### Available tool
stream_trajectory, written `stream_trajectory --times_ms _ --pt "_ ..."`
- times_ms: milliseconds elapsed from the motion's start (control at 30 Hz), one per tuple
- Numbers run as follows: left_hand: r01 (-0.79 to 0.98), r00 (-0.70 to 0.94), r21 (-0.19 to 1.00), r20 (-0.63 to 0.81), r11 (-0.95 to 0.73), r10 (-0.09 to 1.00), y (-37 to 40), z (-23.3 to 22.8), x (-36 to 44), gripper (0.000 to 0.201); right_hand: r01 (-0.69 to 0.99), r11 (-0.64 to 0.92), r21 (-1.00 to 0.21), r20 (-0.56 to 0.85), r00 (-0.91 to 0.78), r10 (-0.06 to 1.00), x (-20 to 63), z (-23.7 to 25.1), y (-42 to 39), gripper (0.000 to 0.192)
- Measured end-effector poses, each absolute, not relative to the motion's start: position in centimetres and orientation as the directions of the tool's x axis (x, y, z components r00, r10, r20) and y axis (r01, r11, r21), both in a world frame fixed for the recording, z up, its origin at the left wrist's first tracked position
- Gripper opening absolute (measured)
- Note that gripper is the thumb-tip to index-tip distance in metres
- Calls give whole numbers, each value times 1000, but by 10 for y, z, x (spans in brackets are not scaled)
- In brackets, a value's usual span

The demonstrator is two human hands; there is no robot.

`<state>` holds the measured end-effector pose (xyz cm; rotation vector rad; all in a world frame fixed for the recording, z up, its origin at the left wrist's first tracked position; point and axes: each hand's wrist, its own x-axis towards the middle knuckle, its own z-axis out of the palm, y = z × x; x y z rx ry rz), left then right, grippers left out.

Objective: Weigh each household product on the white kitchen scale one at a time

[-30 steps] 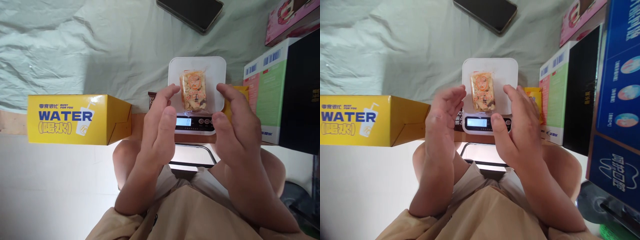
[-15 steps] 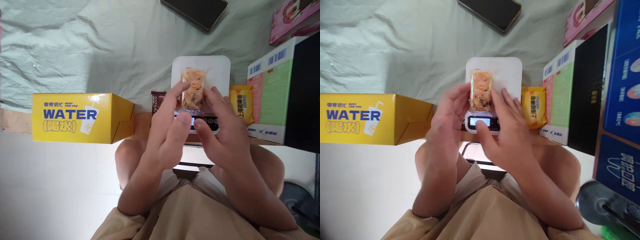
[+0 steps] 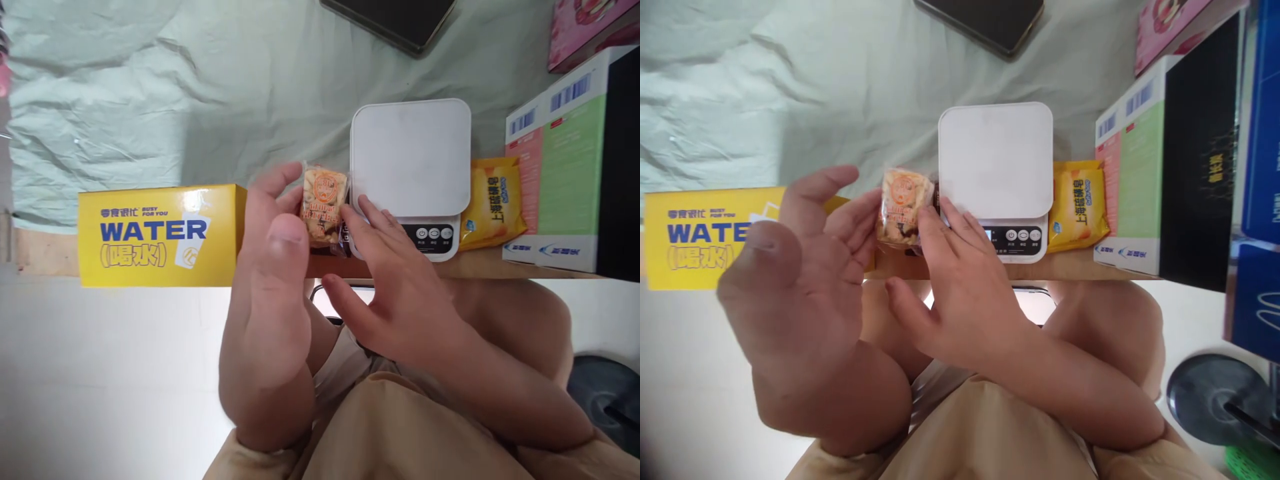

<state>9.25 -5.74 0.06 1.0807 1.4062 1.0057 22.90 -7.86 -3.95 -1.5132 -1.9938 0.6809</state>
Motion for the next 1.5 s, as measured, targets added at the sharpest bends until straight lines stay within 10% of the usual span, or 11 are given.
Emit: stream_trajectory --times_ms 200,767,1133,1500 --pt "-30 -89 915 -403 402 911 -56 8 100 41 766 251 -591 134 -214 968 230 -45 -81 68" --pt "115 -206 981 -131 157 970 -49 -13 106 44 855 113 -506 305 55 951 309 -44 -79 49" --pt "-96 -125 966 227 -240 966 -48 -15 152 38 877 -15 -481 13 24 1000 322 -48 -101 70" --pt "-81 -50 977 193 -197 980 -54 -12 156 45 932 -38 -359 -45 23 999 316 -55 -123 84"
